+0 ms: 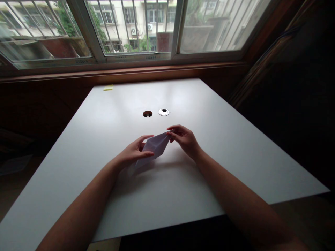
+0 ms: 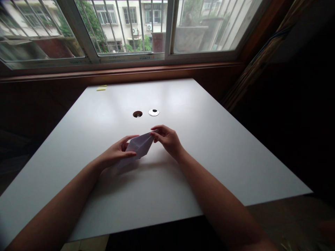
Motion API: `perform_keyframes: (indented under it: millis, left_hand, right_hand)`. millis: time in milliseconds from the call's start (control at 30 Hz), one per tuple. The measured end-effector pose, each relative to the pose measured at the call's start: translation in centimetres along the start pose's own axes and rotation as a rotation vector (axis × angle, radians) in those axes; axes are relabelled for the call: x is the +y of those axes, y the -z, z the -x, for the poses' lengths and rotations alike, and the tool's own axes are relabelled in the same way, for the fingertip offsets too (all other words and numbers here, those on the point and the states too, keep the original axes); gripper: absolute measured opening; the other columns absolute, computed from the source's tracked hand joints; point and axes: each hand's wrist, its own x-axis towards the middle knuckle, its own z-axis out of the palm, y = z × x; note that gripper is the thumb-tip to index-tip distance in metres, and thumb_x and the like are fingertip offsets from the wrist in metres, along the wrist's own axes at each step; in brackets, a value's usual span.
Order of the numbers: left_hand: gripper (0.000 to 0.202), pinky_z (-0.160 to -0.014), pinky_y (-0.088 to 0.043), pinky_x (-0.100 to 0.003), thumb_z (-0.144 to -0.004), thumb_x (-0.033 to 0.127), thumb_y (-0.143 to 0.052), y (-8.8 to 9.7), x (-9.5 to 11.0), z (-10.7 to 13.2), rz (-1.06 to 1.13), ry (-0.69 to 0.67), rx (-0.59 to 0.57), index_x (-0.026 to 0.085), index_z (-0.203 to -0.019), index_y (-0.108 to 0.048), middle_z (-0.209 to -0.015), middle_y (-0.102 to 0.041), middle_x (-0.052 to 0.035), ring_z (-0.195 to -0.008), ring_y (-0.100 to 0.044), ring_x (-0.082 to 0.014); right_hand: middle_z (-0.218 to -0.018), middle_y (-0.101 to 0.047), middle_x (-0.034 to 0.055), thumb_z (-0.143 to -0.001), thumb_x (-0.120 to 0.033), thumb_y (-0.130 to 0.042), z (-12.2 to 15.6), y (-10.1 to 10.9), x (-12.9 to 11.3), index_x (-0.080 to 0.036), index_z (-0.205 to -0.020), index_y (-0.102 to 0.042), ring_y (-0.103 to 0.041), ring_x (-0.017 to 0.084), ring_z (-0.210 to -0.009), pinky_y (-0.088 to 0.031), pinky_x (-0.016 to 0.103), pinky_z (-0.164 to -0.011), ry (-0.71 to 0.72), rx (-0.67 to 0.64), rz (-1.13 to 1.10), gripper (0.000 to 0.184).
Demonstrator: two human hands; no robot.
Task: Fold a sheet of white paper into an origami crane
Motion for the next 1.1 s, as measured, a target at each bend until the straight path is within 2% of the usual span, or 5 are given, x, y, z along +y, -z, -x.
perform_keyframes:
  millis: [133, 233, 467, 600, 1100]
  left_hand:
    - [0.069, -0.07, -0.056, -0.033, -0.078, 0.032, -0.078, -0.07, -0.31, -0.22, 0.088, 0.021, -0.016, 0.019, -0.137, -0.044, -0.101, -0.071, -0.0117, -0.082, -0.071, -0.0228]
    - [0.063, -0.069, -0.056, -0.033, -0.079, 0.033, -0.077, -0.02, -0.6, -0.36, 0.121, 0.006, -0.005, 0.017, -0.132, -0.047, -0.097, -0.072, -0.0122, -0.08, -0.072, -0.0235]
    - [0.054, -0.072, -0.057, -0.034, -0.079, 0.032, -0.077, -0.03, -0.57, -0.36, 0.116, 0.007, 0.005, 0.015, -0.124, -0.052, -0.101, -0.072, -0.0138, -0.085, -0.072, -0.0257]
    - [0.059, -0.072, -0.057, -0.034, -0.079, 0.032, -0.077, -0.04, -0.46, -0.35, 0.118, 0.021, -0.007, 0.017, -0.129, -0.05, -0.101, -0.072, -0.0129, -0.084, -0.072, -0.0249]
    - [0.062, -0.074, -0.057, -0.035, -0.079, 0.03, -0.077, -0.15, -0.26, -0.25, 0.16, 0.026, -0.043, 0.017, -0.133, -0.049, -0.103, -0.071, -0.0129, -0.084, -0.072, -0.024]
  right_hand:
    - [-0.073, -0.063, -0.002, -0.079, -0.044, -0.075, -0.09, 0.11, 0.1, -0.021, -0.114, -0.063, -0.063, 0.013, -0.063, -0.056, 0.03, -0.064, -0.001, -0.012, -0.024, 0.043]
    - [-0.081, -0.067, 0.0009, -0.081, -0.047, -0.072, -0.11, 0.27, 0.22, -0.021, -0.118, -0.059, -0.065, 0.014, -0.065, -0.056, 0.031, -0.066, -0.019, -0.003, -0.048, 0.048]
    - [-0.078, -0.069, 0.0048, -0.084, -0.052, -0.067, -0.03, 0.31, 0.28, -0.015, -0.089, -0.067, -0.065, 0.014, -0.066, -0.053, 0.029, -0.065, -0.101, -0.073, -0.023, 0.037]
    - [-0.073, -0.068, 0.0033, -0.084, -0.052, -0.067, 0.0, 0.2, 0.11, -0.015, -0.088, -0.068, -0.064, 0.014, -0.064, -0.051, 0.028, -0.063, -0.128, -0.126, -0.03, 0.037]
    - [-0.077, -0.068, 0.0039, -0.084, -0.051, -0.066, 0.01, 0.3, -0.03, -0.016, -0.087, -0.069, -0.062, 0.014, -0.065, -0.05, 0.028, -0.064, -0.126, -0.141, 0.005, 0.036]
